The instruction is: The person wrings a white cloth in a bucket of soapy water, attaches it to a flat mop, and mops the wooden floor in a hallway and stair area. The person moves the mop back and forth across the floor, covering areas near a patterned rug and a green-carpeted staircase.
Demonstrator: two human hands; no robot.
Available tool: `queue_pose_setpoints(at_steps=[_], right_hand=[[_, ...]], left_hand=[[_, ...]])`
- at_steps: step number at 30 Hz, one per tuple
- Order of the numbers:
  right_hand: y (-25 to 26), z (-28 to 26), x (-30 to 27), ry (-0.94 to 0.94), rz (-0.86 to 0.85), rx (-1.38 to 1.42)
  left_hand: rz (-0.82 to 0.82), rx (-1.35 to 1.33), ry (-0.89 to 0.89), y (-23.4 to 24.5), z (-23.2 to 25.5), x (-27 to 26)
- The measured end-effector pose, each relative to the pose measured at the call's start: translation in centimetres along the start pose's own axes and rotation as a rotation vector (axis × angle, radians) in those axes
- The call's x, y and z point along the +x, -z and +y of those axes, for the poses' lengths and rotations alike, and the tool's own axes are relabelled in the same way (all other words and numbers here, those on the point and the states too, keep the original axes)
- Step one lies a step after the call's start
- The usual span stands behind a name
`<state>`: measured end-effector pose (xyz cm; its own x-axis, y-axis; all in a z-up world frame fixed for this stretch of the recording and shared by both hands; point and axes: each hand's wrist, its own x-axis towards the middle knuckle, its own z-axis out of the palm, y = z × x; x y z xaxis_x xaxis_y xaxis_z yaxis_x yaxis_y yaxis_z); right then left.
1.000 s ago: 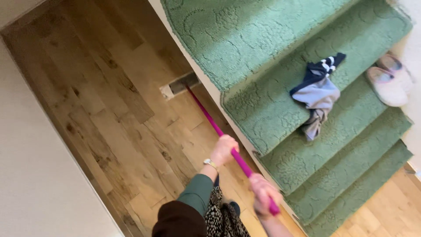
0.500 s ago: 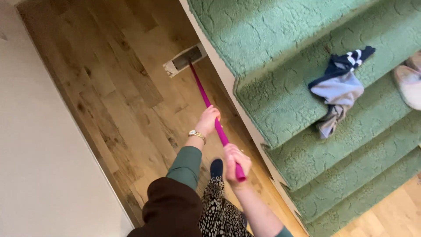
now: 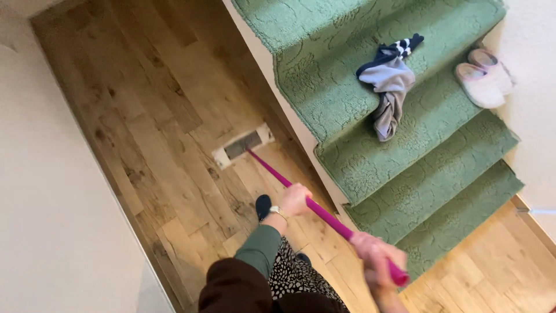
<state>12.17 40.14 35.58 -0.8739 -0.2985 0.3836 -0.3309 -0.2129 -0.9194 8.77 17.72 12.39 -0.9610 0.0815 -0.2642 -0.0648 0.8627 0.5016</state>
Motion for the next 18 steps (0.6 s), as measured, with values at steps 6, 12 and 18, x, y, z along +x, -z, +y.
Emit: queue_pose_setpoints(at_steps=[6,12,18], right_hand=[[5.0,-2.4,-0.6,0.114,-0.137,0.234],[4.3,0.7,-3.5,-0.015,0.057,0.252],[-7.6,5.3,1.4,0.158,0.003,0.259]], left_hand=[[-0.262,-0.15,0.225,1.8,9.9,-4.8],[-0.197,-0.233,0.103,-0.6,6.4,-4.5],[-0.157,-0.007,0.187,2.7,-5.2,-4.0]])
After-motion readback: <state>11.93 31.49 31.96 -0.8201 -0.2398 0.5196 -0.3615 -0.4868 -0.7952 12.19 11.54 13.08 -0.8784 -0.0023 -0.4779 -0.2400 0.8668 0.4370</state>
